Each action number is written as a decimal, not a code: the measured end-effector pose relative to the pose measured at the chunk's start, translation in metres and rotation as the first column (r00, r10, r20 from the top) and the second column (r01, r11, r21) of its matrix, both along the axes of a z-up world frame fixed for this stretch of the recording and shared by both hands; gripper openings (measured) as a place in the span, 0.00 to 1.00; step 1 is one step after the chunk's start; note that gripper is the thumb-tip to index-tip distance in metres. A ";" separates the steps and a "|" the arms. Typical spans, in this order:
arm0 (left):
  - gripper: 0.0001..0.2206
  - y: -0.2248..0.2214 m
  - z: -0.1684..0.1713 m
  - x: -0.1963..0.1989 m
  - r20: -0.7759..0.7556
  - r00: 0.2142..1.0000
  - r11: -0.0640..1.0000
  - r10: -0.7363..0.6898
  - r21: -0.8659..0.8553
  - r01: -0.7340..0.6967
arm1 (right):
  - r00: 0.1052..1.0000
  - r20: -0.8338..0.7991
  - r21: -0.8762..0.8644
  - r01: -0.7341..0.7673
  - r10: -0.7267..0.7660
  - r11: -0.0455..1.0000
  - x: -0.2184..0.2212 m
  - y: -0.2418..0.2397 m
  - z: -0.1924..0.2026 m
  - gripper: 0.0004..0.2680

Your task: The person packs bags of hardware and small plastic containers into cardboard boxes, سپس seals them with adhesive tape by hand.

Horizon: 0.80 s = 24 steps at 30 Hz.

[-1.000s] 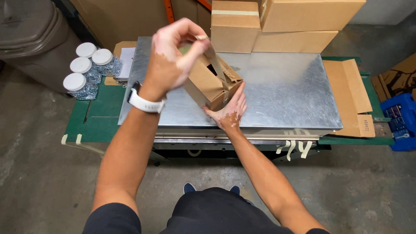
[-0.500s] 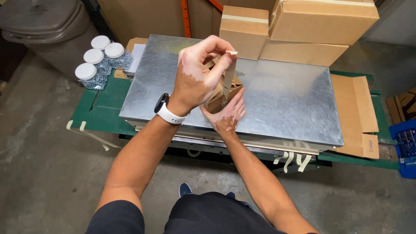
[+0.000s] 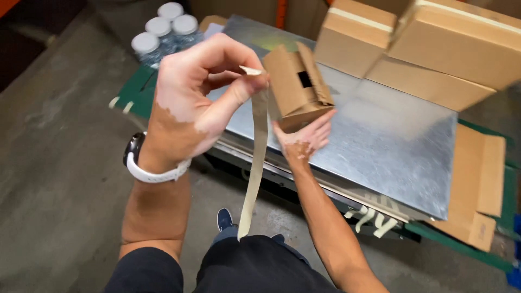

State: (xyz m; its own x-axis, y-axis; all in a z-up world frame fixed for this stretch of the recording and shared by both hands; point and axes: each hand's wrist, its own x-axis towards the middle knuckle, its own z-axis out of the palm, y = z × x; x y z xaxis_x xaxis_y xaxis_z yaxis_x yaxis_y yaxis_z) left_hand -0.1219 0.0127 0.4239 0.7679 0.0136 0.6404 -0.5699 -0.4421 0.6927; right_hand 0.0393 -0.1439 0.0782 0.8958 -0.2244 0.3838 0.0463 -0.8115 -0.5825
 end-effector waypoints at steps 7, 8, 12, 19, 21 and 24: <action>0.06 0.102 -0.037 -0.064 -0.244 0.970 0.999 0.018 -0.026 -0.025 | 0.977 -0.213 0.007 0.035 -0.033 0.999 0.006 0.002 -0.013 0.69; 0.07 0.119 -0.043 -0.073 -0.256 0.967 0.999 0.018 -0.029 -0.026 | 0.977 -0.204 0.006 0.064 -0.061 0.998 0.010 0.002 -0.018 0.71; 0.06 0.192 -0.066 -0.104 -0.365 0.925 0.989 0.101 -0.065 -0.134 | 0.989 -0.145 0.007 0.019 -0.018 1.000 0.011 -0.006 -0.026 0.70; 0.01 0.370 -0.168 -0.118 -0.471 0.881 0.986 0.032 -0.127 -0.104 | 0.986 0.151 -0.085 -0.056 0.068 0.995 0.013 -0.026 -0.054 0.63; 0.02 0.427 -0.204 -0.105 -0.498 0.866 0.990 -0.031 -0.133 -0.041 | 0.958 0.252 -0.106 -0.111 0.135 0.988 0.009 -0.017 -0.049 0.61; 0.02 0.488 -0.271 -0.081 -0.602 0.784 0.978 -0.154 -0.207 0.033 | 0.975 0.168 -0.086 -0.131 0.144 0.988 -0.005 -0.012 -0.030 0.45</action>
State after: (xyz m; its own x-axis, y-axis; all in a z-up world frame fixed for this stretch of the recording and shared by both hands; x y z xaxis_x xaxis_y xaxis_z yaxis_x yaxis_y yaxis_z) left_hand -0.2026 0.5012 0.1525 0.9995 -0.0139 0.0292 -0.0317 -0.2464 0.9686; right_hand 0.0341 -0.1558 0.0478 0.8346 -0.0690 0.5464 0.2552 -0.8308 -0.4947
